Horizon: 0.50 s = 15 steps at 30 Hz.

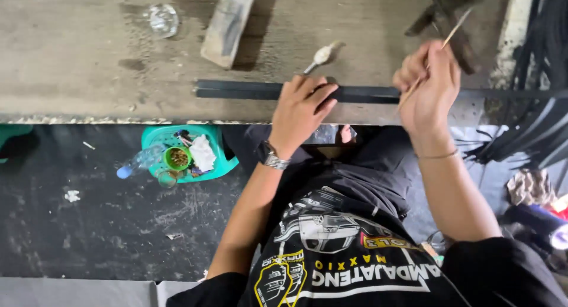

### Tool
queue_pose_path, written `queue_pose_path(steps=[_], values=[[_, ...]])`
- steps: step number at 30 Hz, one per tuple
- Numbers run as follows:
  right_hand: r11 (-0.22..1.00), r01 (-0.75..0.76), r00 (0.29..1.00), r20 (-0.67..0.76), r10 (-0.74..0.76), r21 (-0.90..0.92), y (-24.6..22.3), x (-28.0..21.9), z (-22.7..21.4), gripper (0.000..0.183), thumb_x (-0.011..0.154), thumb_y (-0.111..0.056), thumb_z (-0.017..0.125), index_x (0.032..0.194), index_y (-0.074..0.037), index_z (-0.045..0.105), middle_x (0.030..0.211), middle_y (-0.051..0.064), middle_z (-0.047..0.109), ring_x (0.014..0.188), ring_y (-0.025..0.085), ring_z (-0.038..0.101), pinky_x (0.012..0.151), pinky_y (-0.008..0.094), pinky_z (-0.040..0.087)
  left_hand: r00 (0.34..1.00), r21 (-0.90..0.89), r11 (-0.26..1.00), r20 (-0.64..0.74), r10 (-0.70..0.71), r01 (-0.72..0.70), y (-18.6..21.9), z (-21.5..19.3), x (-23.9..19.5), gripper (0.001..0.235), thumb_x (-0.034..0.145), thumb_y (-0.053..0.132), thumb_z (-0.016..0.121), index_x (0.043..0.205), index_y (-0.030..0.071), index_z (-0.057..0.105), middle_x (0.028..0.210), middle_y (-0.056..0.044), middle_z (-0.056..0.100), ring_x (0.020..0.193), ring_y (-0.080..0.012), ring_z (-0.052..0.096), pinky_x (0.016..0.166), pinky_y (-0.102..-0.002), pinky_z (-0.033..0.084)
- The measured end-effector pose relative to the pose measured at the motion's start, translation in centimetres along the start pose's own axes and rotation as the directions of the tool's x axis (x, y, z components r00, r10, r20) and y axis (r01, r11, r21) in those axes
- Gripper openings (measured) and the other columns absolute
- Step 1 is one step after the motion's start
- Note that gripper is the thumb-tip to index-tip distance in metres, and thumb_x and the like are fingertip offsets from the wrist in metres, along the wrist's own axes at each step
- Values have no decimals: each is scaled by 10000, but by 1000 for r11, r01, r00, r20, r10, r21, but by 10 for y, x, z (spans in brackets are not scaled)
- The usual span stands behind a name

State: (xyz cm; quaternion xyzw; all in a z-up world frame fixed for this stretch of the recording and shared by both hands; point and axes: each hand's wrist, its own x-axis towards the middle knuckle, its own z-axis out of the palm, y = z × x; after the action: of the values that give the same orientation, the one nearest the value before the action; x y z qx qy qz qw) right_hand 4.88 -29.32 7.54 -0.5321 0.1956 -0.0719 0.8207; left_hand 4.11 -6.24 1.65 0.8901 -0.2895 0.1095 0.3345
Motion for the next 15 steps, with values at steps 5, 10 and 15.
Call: queue_pose_path(steps=[5, 10, 15], values=[[998, 38, 999, -4, -38, -48, 20, -28, -41, 446, 1087, -500, 346, 903, -114, 473, 723, 12, 369, 627, 145, 396, 596, 258, 354, 995, -75, 997, -101, 8, -16, -6, 12, 0, 180, 943, 262, 755, 1111, 199, 747, 1070, 0, 652, 955, -243, 577, 745, -347, 425], [868, 319, 947, 96, -306, -381, 26, -36, -39, 531, 1153, -407, 271, 915, 2, 511, 607, 128, 526, 505, 181, 521, 498, 257, 382, 995, -53, 999, -98, 3, -8, -3, 10, 1, 148, 952, 234, 768, 1085, 171, 767, 1036, 2, 656, 913, -198, 549, 731, -311, 409], [497, 621, 781, 420, -463, -607, 46, -26, -50, 473, 1121, -443, 488, 869, -68, 627, 620, -8, 621, 545, 199, 612, 513, 299, 459, 993, 16, 999, -113, 43, -41, -3, 10, 1, 199, 913, 228, 777, 1106, 190, 753, 1065, 6, 621, 914, -204, 535, 714, -335, 394]])
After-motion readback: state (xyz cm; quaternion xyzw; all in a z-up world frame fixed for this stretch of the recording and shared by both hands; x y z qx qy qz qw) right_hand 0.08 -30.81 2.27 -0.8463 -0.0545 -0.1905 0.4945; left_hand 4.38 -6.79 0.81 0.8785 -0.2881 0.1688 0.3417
